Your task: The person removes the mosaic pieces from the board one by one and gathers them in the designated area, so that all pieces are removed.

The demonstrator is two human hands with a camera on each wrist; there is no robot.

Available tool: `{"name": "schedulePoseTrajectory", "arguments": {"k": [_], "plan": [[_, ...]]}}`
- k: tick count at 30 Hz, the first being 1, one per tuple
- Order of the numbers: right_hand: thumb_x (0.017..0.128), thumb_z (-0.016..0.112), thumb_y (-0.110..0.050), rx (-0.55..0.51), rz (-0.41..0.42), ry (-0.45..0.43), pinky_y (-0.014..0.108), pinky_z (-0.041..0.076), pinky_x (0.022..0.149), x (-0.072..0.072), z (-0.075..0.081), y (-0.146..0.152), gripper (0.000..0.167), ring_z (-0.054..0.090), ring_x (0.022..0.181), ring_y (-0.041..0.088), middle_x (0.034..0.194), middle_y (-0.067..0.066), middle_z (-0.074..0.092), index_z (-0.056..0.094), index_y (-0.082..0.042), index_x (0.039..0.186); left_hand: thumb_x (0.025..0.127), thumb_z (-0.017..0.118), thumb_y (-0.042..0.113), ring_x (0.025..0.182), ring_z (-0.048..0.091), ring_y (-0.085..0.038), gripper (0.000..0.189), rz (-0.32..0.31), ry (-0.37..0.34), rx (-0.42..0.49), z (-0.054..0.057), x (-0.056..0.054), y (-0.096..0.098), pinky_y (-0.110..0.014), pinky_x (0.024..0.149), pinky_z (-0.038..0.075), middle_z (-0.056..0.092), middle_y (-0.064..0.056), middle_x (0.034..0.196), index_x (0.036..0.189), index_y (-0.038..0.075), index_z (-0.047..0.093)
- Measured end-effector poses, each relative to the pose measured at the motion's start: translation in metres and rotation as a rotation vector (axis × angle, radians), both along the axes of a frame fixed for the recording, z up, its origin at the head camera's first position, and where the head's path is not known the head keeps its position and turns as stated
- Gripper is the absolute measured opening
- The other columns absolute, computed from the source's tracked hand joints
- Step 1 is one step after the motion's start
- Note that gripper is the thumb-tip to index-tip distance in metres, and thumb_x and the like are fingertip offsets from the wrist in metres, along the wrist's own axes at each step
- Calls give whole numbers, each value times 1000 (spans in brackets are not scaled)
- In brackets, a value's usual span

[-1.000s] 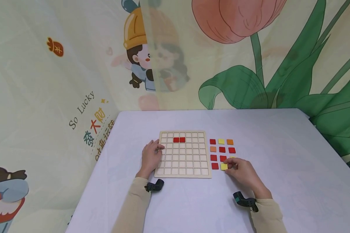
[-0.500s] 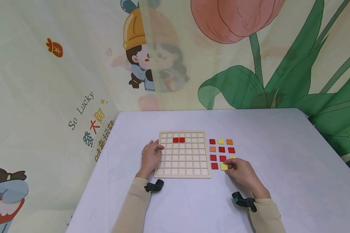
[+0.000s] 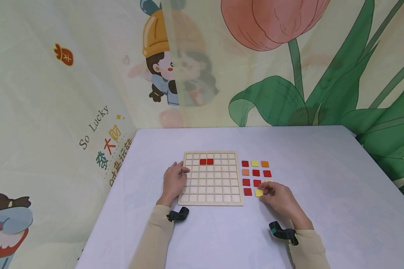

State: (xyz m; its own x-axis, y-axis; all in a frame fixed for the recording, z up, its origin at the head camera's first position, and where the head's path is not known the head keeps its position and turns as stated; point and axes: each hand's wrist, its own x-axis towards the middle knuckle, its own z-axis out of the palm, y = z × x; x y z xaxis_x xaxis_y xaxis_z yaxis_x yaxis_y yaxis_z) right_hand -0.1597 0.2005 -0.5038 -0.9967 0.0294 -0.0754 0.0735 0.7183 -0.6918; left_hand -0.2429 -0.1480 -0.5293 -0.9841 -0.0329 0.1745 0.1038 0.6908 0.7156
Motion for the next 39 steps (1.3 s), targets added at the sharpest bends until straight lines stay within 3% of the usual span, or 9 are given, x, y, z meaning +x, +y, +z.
{"name": "schedulePoseTrajectory", "arguments": {"k": [10,19,28,39], "plan": [[90,69,-18,-58,-104,75,17,47,55,-10,0,-13,26,51,85,22,95,8,61,68,-6,113,91,57,4,143,31,-32,17,-5,23,2,-1,0,-1,-46,121,13,51,-12,144,97,10,71],[91,68,-15,-117,-73,126,18,47,54,-21,2,-45,23,52,82,22,95,7,63,69,-7,112,91,56,4,143,31,-33,17,-1,26,-4,1,2,0,-46,121,14,51,-12,144,97,9,71],[92,65,-15,-273,-82,137,21,46,50,-36,1,-72,14,53,76,21,96,5,64,72,-13,105,91,56,4,143,31,-33,17,-5,26,-3,0,2,0,-47,121,14,51,-12,144,97,10,71],[92,66,-16,-171,25,165,23,49,62,-61,2,-105,15,55,81,19,95,0,64,71,-14,105,91,56,4,143,31,-33,16,-5,26,0,0,3,0,-47,120,15,51,-12,144,95,11,71]]}}
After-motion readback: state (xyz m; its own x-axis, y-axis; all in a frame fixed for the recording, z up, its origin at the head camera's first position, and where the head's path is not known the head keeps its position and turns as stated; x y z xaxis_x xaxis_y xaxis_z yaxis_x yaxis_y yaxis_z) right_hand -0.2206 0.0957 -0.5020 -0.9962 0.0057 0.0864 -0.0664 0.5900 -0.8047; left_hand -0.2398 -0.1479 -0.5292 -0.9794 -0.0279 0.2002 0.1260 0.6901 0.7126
